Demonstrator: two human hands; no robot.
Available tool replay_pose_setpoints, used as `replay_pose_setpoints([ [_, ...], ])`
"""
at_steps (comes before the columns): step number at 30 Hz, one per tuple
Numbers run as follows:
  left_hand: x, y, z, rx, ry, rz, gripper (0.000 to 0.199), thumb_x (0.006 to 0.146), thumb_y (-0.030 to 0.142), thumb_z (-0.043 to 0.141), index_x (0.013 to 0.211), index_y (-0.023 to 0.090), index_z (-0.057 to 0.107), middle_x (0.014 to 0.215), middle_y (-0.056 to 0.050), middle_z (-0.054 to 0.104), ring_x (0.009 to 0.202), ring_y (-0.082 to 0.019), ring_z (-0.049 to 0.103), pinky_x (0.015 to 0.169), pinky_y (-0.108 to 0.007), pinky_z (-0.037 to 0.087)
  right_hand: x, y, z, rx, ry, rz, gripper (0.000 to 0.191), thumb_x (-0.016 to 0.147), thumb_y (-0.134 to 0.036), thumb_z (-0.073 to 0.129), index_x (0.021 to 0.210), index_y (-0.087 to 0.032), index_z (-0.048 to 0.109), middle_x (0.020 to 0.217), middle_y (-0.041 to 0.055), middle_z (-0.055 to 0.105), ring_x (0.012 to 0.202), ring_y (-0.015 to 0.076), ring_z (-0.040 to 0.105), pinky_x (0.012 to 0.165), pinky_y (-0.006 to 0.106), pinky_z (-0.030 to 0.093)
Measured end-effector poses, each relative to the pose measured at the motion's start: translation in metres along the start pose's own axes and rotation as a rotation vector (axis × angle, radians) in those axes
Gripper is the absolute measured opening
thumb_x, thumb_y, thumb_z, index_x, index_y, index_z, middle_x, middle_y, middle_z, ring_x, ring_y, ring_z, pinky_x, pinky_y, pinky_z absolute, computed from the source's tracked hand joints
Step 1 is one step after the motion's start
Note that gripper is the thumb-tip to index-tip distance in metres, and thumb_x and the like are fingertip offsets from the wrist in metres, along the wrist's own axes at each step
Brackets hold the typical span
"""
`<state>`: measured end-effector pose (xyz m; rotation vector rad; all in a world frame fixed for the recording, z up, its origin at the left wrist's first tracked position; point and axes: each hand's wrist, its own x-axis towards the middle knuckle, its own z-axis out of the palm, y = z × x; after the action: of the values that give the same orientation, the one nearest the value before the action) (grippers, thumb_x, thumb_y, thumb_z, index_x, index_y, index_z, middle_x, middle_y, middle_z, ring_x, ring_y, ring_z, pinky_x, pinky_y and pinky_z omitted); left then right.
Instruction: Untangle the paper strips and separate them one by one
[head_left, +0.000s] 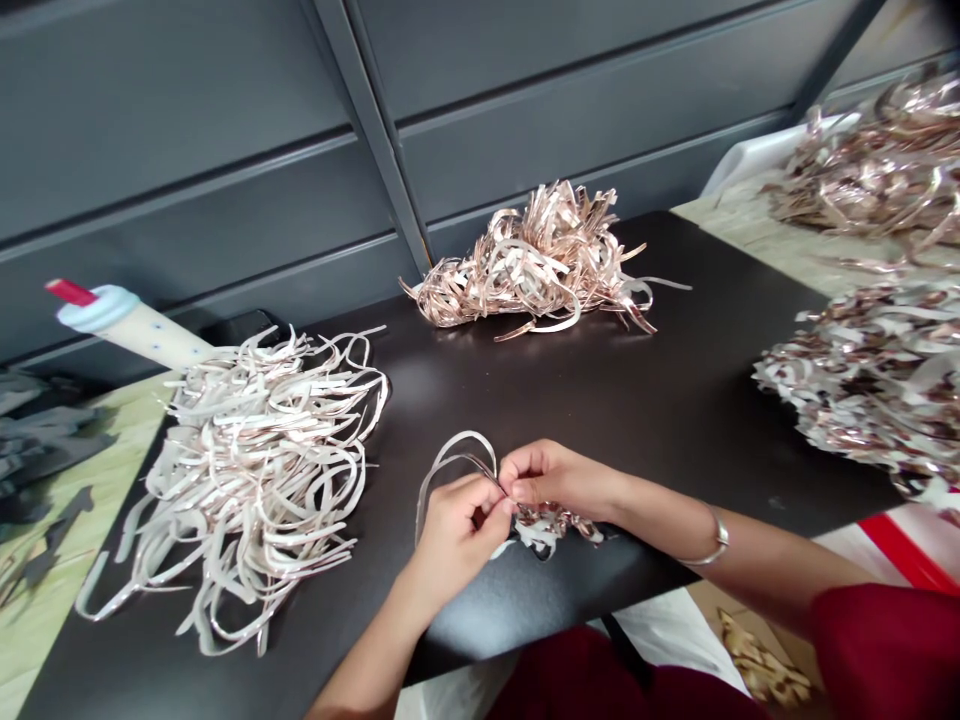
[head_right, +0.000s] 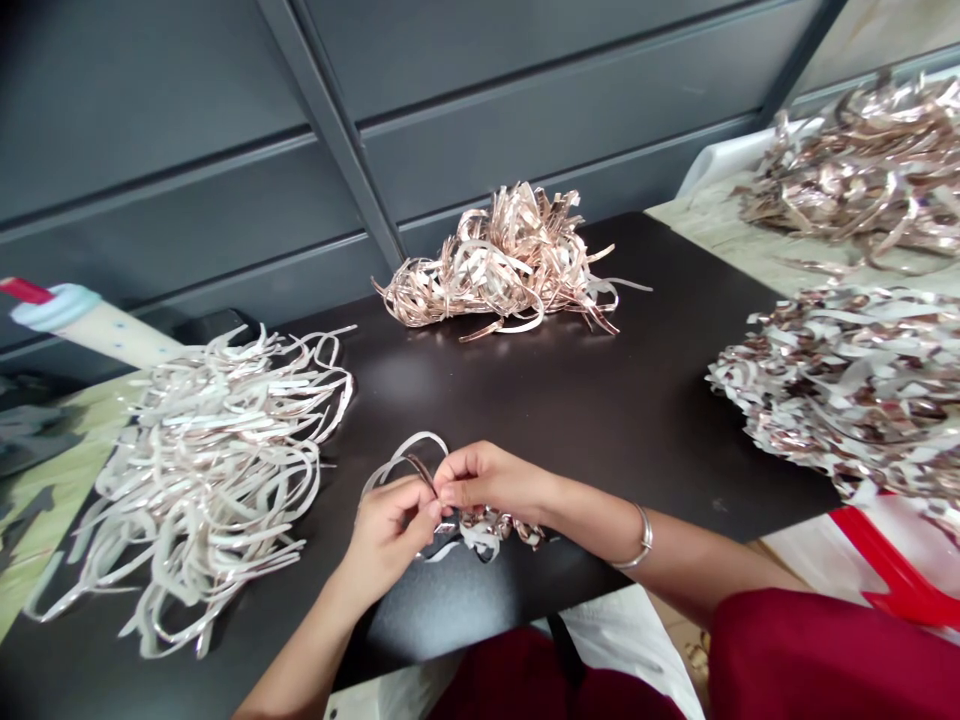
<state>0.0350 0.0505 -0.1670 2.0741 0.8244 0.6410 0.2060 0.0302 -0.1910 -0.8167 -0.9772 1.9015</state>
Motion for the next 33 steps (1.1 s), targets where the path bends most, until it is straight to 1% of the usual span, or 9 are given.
replay_pose_setpoints([
  [5, -0.003, 0.004, -0.001, -0.026, -0.009, 0.041, 0.024, 0.083, 0.018, 0.049, 0.060, 0.016, 0.053, 0.060, 0.000, 0.052, 0.054, -0.009, 0.046, 0.051, -0.020, 0.033, 0.002, 0.004, -0.004, 0.069, -0.093, 0.033, 0.040, 0.064, -0.043, 0.079, 0.066, -0.010, 0.057, 0.053, -0.0039, 0.054, 0.043, 0.0024, 0.039, 0.040, 0.015, 0.028],
  [8, -0.004, 0.003, -0.003, -0.226, -0.021, 0.063, 0.030, 0.086, 0.023, 0.047, 0.057, 0.016, 0.052, 0.062, -0.001, 0.054, 0.057, -0.010, 0.050, 0.054, -0.021, 0.038, 0.003, 0.004, -0.007, 0.110, -0.171, 0.012, 0.040, 0.064, -0.044, 0.079, 0.066, -0.010, 0.056, 0.052, -0.0044, 0.053, 0.042, 0.0022, 0.040, 0.040, 0.014, 0.030],
  [11, -0.005, 0.001, -0.005, -0.380, -0.006, 0.062, 0.037, 0.088, 0.027, 0.046, 0.053, 0.016, 0.050, 0.069, -0.003, 0.058, 0.063, -0.012, 0.056, 0.058, -0.022, 0.043, 0.001, -0.001, -0.010, 0.081, -0.209, -0.051, 0.040, 0.068, -0.046, 0.076, 0.068, -0.010, 0.058, 0.060, -0.0004, 0.059, 0.045, 0.0039, 0.047, 0.043, 0.015, 0.037],
  [15, -0.006, 0.000, -0.005, -0.200, 0.075, 0.109, 0.029, 0.084, 0.018, 0.048, 0.057, 0.016, 0.055, 0.077, -0.005, 0.060, 0.069, -0.013, 0.058, 0.062, -0.023, 0.045, -0.005, -0.009, -0.011, -0.130, -0.128, -0.150, 0.035, 0.079, -0.044, 0.066, 0.080, -0.009, 0.065, 0.074, 0.0049, 0.064, 0.062, 0.0105, 0.059, 0.053, 0.020, 0.047],
  [18, -0.007, 0.000, -0.002, 0.007, 0.140, 0.206, 0.020, 0.080, 0.010, 0.049, 0.062, 0.016, 0.057, 0.080, -0.006, 0.061, 0.070, -0.013, 0.058, 0.065, -0.023, 0.045, -0.008, -0.011, -0.010, -0.255, -0.063, -0.263, 0.047, 0.084, -0.054, 0.053, 0.085, -0.009, 0.066, 0.079, 0.0076, 0.063, 0.068, 0.0136, 0.060, 0.055, 0.023, 0.048],
  [21, -0.009, 0.000, 0.003, 0.106, 0.146, 0.274, 0.017, 0.077, 0.006, 0.050, 0.064, 0.015, 0.057, 0.086, -0.009, 0.062, 0.074, -0.014, 0.059, 0.065, -0.023, 0.046, -0.007, -0.009, -0.006, -0.475, 0.018, -0.370, 0.050, 0.076, -0.061, 0.059, 0.077, -0.011, 0.065, 0.074, 0.0053, 0.061, 0.064, 0.0128, 0.056, 0.054, 0.022, 0.045],
  [24, -0.010, -0.001, 0.005, 0.118, 0.146, 0.287, 0.018, 0.076, 0.005, 0.049, 0.064, 0.015, 0.057, 0.087, -0.009, 0.062, 0.075, -0.014, 0.060, 0.065, -0.023, 0.046, -0.005, -0.007, -0.001, -0.712, 0.135, -0.419, 0.039, 0.073, -0.050, 0.069, 0.063, -0.013, 0.060, 0.063, 0.0007, 0.058, 0.057, 0.0092, 0.050, 0.053, 0.021, 0.038],
  [27, -0.009, -0.001, 0.003, 0.064, 0.132, 0.253, 0.021, 0.077, 0.007, 0.049, 0.062, 0.016, 0.060, 0.081, -0.007, 0.063, 0.070, -0.013, 0.059, 0.062, -0.022, 0.046, -0.004, -0.008, -0.002, -0.728, 0.120, -0.386, 0.038, 0.081, -0.046, 0.062, 0.062, -0.013, 0.059, 0.063, 0.0012, 0.059, 0.058, 0.0093, 0.051, 0.056, 0.022, 0.039],
  [33, -0.006, -0.002, -0.005, -0.205, 0.036, 0.132, 0.026, 0.083, 0.016, 0.051, 0.062, 0.016, 0.066, 0.079, -0.007, 0.065, 0.073, -0.015, 0.062, 0.065, -0.026, 0.048, -0.005, -0.014, -0.013, -0.378, -0.118, -0.109, 0.042, 0.082, -0.052, 0.057, 0.074, -0.012, 0.057, 0.069, 0.0028, 0.063, 0.060, 0.0105, 0.057, 0.057, 0.022, 0.045],
])
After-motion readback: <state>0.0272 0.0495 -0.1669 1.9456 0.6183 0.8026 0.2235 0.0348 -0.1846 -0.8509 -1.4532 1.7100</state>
